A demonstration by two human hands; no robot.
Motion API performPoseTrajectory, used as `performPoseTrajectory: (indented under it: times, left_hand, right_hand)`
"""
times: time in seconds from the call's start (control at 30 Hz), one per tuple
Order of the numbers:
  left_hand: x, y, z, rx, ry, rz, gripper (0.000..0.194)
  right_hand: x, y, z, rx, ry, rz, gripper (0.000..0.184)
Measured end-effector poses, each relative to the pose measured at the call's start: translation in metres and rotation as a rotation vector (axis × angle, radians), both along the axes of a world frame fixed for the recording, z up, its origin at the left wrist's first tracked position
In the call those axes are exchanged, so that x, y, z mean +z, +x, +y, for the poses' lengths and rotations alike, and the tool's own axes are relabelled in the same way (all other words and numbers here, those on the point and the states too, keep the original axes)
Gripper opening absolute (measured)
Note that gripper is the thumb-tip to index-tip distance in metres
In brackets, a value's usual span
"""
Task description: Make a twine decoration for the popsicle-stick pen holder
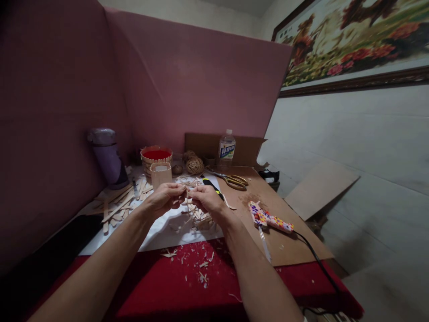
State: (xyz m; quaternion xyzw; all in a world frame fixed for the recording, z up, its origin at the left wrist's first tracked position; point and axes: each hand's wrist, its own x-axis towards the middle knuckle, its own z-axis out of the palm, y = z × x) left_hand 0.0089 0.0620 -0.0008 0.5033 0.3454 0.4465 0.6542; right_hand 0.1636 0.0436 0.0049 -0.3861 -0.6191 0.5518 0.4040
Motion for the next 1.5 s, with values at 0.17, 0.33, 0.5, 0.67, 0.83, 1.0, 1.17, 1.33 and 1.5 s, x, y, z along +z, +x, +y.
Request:
performPoseTrajectory:
  times: [0.17,0.33,0.5,0.67,0.83,1.0,1.17,1.33,1.5]
  left_hand:
    - [-0.003,0.0,0.003,0.016,0.035,0.023,0.023]
    - [-0.005,0.001,0.005,0.084,0.072,0.05,0.025]
    - [-0.005,0.002,0.004,0.107,0.111,0.094,0.026]
    - [0.0,0.002,0.0,0.059,0.083,0.078,0.025]
    - [0.003,0.001,-0.004,0.013,0.034,0.04,0.025]
    - [0.003,0.0,-0.002,-0.036,0.005,-0.007,0.025]
    - [0.002,0.001,-0.001,0.026,0.025,0.013,0.023]
    - [0.004,0.001,-0.003,0.027,0.012,-0.01,0.021]
    - [0.005,0.001,-0.004,-0.006,0.003,-0.042,0.019]
  right_hand:
    - [0.001,-0.002,0.001,-0.097,0.041,-0.079,0.017]
    - [-0.003,-0.004,0.009,-0.247,0.262,-0.178,0.021]
    - [-0.011,-0.006,0.011,-0.366,0.49,-0.367,0.018]
    - [-0.005,-0.005,0.005,-0.235,0.385,-0.26,0.018]
    - [-0.003,-0.002,0.006,-0.232,0.336,-0.216,0.017]
    - [-0.008,-0.003,0.01,-0.313,0.378,-0.251,0.012]
    - [-0.007,-0.006,0.009,-0.297,0.386,-0.22,0.02]
    - [-0.007,-0.006,0.008,-0.206,0.324,-0.171,0.016]
    - [-0.002,-0.002,0.007,-0.124,0.246,-0.07,0.015]
